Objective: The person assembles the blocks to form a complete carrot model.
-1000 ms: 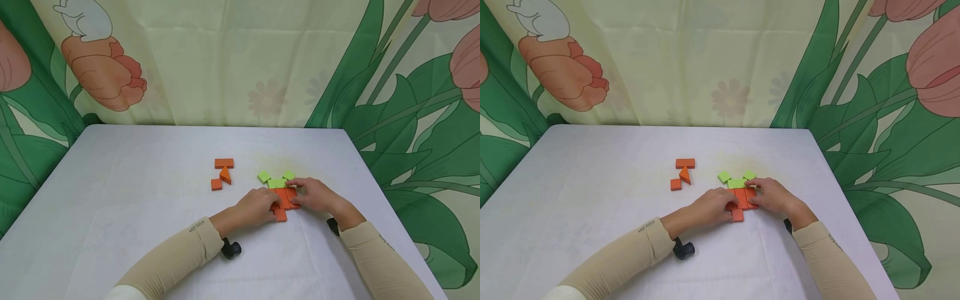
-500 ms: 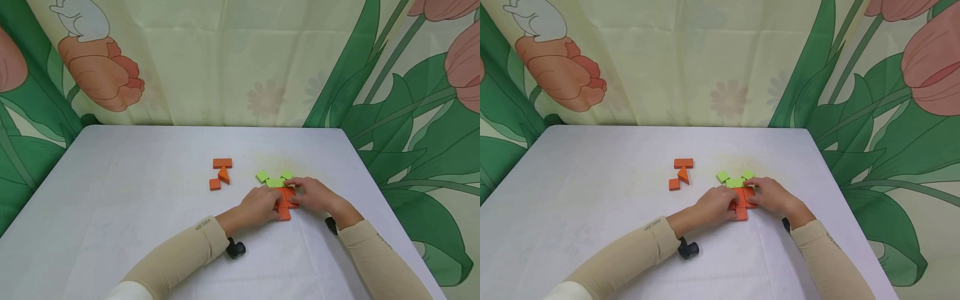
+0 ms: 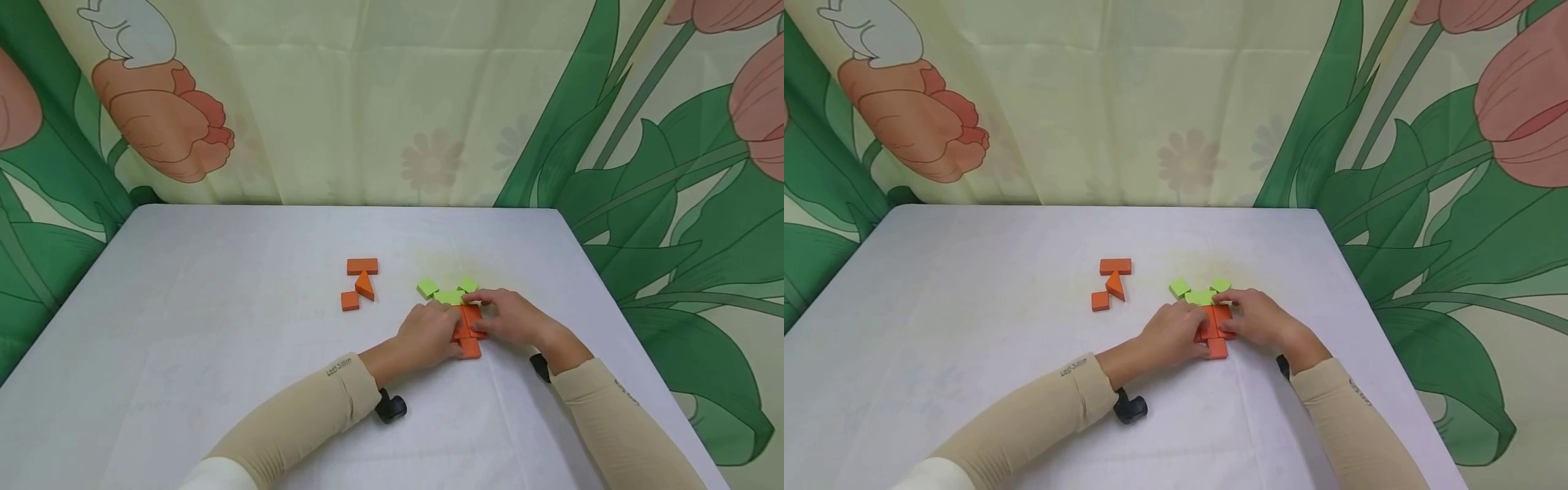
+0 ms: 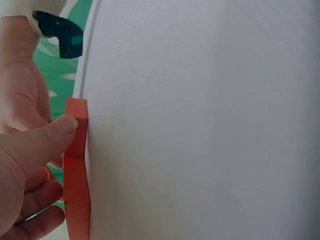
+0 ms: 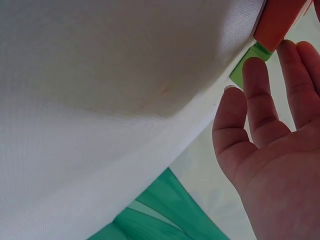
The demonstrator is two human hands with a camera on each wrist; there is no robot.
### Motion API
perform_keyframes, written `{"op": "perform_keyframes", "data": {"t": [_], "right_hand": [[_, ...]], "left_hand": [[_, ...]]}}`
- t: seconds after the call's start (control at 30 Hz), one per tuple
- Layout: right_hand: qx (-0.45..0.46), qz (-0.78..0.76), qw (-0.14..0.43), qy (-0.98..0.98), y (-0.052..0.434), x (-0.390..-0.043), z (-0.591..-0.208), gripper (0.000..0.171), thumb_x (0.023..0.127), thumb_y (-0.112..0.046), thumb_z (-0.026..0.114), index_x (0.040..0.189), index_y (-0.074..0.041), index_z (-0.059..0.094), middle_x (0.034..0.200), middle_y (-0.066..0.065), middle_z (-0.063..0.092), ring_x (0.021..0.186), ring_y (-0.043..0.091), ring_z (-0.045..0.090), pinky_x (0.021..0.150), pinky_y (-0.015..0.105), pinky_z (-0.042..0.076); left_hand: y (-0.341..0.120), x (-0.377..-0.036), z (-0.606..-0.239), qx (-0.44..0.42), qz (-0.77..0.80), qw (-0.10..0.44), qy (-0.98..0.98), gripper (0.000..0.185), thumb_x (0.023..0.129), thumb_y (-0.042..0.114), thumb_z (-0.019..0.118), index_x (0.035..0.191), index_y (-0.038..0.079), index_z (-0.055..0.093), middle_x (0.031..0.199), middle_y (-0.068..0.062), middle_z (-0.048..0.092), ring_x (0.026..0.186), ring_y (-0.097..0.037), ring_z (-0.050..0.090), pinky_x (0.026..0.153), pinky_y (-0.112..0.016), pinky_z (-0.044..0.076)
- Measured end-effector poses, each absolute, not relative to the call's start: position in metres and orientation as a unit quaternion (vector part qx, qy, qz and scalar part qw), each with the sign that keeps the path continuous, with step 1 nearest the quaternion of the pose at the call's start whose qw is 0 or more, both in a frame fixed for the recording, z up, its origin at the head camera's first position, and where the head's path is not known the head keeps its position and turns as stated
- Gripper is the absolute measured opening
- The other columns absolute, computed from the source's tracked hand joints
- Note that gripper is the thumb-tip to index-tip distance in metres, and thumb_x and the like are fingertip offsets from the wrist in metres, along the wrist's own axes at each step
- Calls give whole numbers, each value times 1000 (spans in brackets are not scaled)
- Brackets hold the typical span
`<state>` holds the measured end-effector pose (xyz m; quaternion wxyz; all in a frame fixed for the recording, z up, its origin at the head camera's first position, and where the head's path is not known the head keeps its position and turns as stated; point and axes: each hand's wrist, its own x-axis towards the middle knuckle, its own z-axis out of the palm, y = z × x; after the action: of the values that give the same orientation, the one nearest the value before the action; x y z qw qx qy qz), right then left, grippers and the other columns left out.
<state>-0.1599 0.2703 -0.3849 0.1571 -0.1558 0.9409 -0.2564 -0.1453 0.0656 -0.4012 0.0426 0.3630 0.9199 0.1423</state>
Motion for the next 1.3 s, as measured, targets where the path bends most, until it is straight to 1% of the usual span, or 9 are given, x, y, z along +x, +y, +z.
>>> {"op": "perform_keyframes", "data": {"t": [0.13,0.37,0.53,0.67,0.8,0.9,1.07,1.2,1.3], "right_hand": [[-155,-259,157,940,270,-160,-385,46,90,-17,74,133,-7,63,131,18,61,121,41,53,101,57,41],[-151,-259,159,941,270,-162,-386,46,90,-17,74,134,-8,63,132,18,60,121,41,53,101,57,41],[-148,-262,163,940,268,-162,-385,47,90,-18,74,135,-8,62,132,18,60,121,41,53,100,57,42],[-141,-258,168,941,268,-162,-386,49,91,-18,75,136,-8,61,133,18,59,121,40,52,100,58,42],[-135,-253,173,942,269,-163,-388,49,91,-18,74,137,-9,61,133,19,58,122,41,51,101,58,41],[-137,-252,172,942,269,-161,-387,50,91,-18,74,137,-8,60,133,21,58,123,41,50,102,59,40],[-137,-254,172,942,268,-161,-388,49,91,-18,74,137,-8,60,134,21,57,123,41,50,102,58,40],[-136,-254,175,941,267,-160,-388,49,92,-19,74,138,-9,60,135,21,57,124,41,50,102,58,40],[-134,-254,174,942,268,-161,-388,49,92,-19,73,138,-9,59,135,20,57,124,41,49,102,58,40]], "left_hand": [[68,-145,-401,356,137,41,923,38,82,47,81,92,16,60,81,7,53,79,-13,48,65,-26,38],[68,-145,-399,351,131,38,926,40,83,49,80,92,16,59,84,7,54,81,-13,49,69,-28,39],[54,-146,-390,344,165,39,923,42,83,45,81,105,14,65,95,5,61,90,-14,53,76,-29,44],[32,-154,-377,336,197,46,920,46,85,38,82,118,10,66,110,1,66,100,-17,56,83,-29,47],[3,-165,-369,310,229,77,919,46,87,31,81,124,7,65,120,-4,65,111,-21,55,93,-34,47],[-23,-175,-370,290,247,80,921,46,87,26,81,124,4,63,120,-8,64,115,-24,54,96,-38,47],[-68,-188,-381,262,272,76,923,41,86,19,81,117,2,62,115,-9,63,111,-26,55,95,-39,47],[-96,-193,-391,252,273,102,923,43,87,14,79,124,1,61,123,-9,63,117,-28,56,99,-41,46],[-107,-196,-398,250,269,116,923,45,90,12,76,130,0,60,129,-11,62,122,-30,56,103,-44,44]]}}
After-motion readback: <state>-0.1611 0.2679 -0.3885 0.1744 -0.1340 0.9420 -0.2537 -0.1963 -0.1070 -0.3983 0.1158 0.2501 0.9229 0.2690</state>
